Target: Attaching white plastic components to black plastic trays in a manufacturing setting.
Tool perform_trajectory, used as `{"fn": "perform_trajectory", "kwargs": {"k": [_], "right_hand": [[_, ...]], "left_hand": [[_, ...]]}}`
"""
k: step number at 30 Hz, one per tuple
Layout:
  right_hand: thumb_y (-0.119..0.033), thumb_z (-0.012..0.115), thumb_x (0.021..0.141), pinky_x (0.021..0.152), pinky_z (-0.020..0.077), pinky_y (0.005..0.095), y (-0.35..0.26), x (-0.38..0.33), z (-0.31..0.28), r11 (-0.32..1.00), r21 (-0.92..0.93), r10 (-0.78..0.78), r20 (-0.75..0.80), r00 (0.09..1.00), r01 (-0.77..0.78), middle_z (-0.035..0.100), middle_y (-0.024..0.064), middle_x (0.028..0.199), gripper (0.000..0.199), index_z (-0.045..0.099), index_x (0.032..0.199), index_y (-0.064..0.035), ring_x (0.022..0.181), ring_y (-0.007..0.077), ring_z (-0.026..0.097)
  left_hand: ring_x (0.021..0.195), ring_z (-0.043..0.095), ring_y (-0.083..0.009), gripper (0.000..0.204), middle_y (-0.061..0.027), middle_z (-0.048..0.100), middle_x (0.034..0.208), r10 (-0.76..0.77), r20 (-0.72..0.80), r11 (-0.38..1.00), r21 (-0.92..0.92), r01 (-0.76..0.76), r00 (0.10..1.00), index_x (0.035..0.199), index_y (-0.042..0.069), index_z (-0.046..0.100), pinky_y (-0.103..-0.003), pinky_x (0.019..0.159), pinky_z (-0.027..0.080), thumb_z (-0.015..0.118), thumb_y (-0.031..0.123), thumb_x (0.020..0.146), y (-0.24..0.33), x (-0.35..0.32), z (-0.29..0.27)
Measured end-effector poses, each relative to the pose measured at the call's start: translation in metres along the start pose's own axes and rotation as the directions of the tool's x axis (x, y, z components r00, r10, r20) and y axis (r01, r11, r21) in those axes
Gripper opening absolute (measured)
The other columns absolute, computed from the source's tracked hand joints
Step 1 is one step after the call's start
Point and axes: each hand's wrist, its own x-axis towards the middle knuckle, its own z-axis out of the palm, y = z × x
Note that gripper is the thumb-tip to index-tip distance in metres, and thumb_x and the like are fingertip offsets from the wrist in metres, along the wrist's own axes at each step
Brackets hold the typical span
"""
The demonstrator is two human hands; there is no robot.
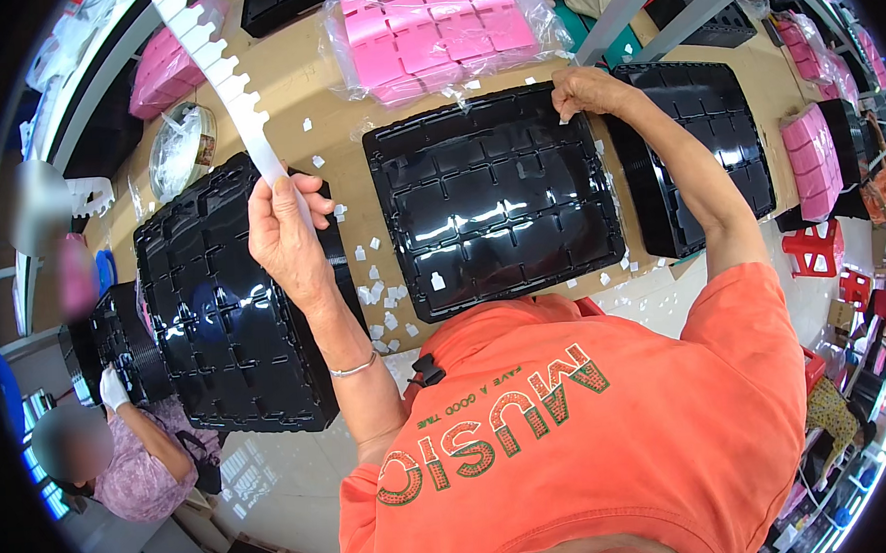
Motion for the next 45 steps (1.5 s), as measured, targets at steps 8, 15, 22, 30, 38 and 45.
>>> {"fn": "perform_trajectory", "kwargs": {"k": [8, 15, 22, 30, 38, 45], "right_hand": [[-0.011, 0.078, 0.061, 0.068, 0.0433, 0.0417, 0.01, 0.017, 0.019, 0.986, -0.169, -0.015, -0.04, 0.999, 0.008, 0.058, 0.0092, 0.078, 0.024, 0.062, 0.078, -0.0057, 0.082, 0.0309, 0.058], [-0.013, 0.069, 0.075, 0.072, 0.0482, 0.04, -0.058, 0.051, 0.017, 0.984, -0.071, -0.18, -0.44, 0.88, 0.166, 0.064, 0.0121, 0.087, 0.018, 0.064, 0.089, -0.0036, 0.081, 0.0333, 0.062], [-0.029, 0.061, 0.089, 0.057, 0.0454, 0.024, -0.27, 0.093, -0.032, 0.5, 0.779, 0.07, -0.471, 0.879, 0.378, 0.065, 0.0059, 0.085, 0.033, 0.064, 0.106, -0.0009, 0.064, 0.0095, 0.055], [-0.031, 0.066, 0.085, 0.046, 0.0397, 0.0218, -0.317, 0.085, -0.055, 0.844, 0.49, 0.062, -0.493, 0.868, 0.218, 0.06, -0.0004, 0.065, 0.029, 0.066, 0.084, -0.0017, 0.053, 0.0056, 0.051], [-0.021, 0.06, 0.089, 0.053, 0.0391, 0.02, -0.276, 0.001, -0.064, 0.863, 0.452, -0.031, -0.4, 0.916, 0.227, 0.054, -0.0035, 0.068, 0.019, 0.061, 0.081, -0.0037, 0.059, 0.0037, 0.048], [-0.018, 0.068, 0.074, 0.065, 0.0452, 0.0376, -0.139, -0.12, 0.027, 0.994, -0.087, -0.072, -0.085, 0.994, 0.065, 0.05, 0.008, 0.075, 0.014, 0.061, 0.077, -0.0062, 0.074, 0.0282, 0.056]], "left_hand": [[0.056, 0.057, -0.0084, 0.026, -0.0093, 0.064, 0.077, -0.031, 0.017, 0.999, 0.044, 0.03, 0.999, 0.107, -0.004, 0.057, -0.017, 0.046, 0.042, 0.053, 0.019, 0.096, 0.002, -0.004, 0.014], [0.055, 0.056, -0.008, 0.02, -0.0071, 0.064, 0.075, -0.098, 0.049, 0.994, -0.05, 0.1, 0.994, 0.105, -0.001, 0.059, -0.018, 0.046, 0.04, 0.052, 0.015, 0.096, 0.005, -0.009, 0.02], [0.055, 0.055, -0.0069, 0.019, -0.0054, 0.063, 0.074, -0.098, 0.099, 0.988, -0.112, 0.109, 0.99, 0.102, 0.0, 0.059, -0.018, 0.047, 0.039, 0.051, 0.015, 0.096, 0.006, -0.009, 0.014], [0.052, 0.059, -0.0117, 0.011, -0.005, 0.063, 0.065, 0.473, -0.087, 0.777, 0.51, -0.369, 0.877, 0.095, 0.002, 0.06, -0.025, 0.047, 0.045, 0.053, 0.01, 0.093, -0.012, 0.006, -0.003], [0.069, 0.067, -0.0292, 0.028, -0.0148, 0.067, 0.082, 0.543, -0.102, 0.729, 0.55, -0.408, 0.834, 0.111, 0.003, 0.055, -0.038, 0.059, 0.051, 0.061, 0.019, 0.088, -0.016, 0.018, -0.014], [0.113, 0.05, -0.0359, 0.038, -0.0199, 0.052, 0.123, 0.543, 0.179, 0.552, 0.66, -0.51, 0.82, 0.119, -0.004, 0.051, -0.043, 0.094, 0.04, 0.062, 0.005, 0.083, -0.022, -0.039, -0.022]]}}
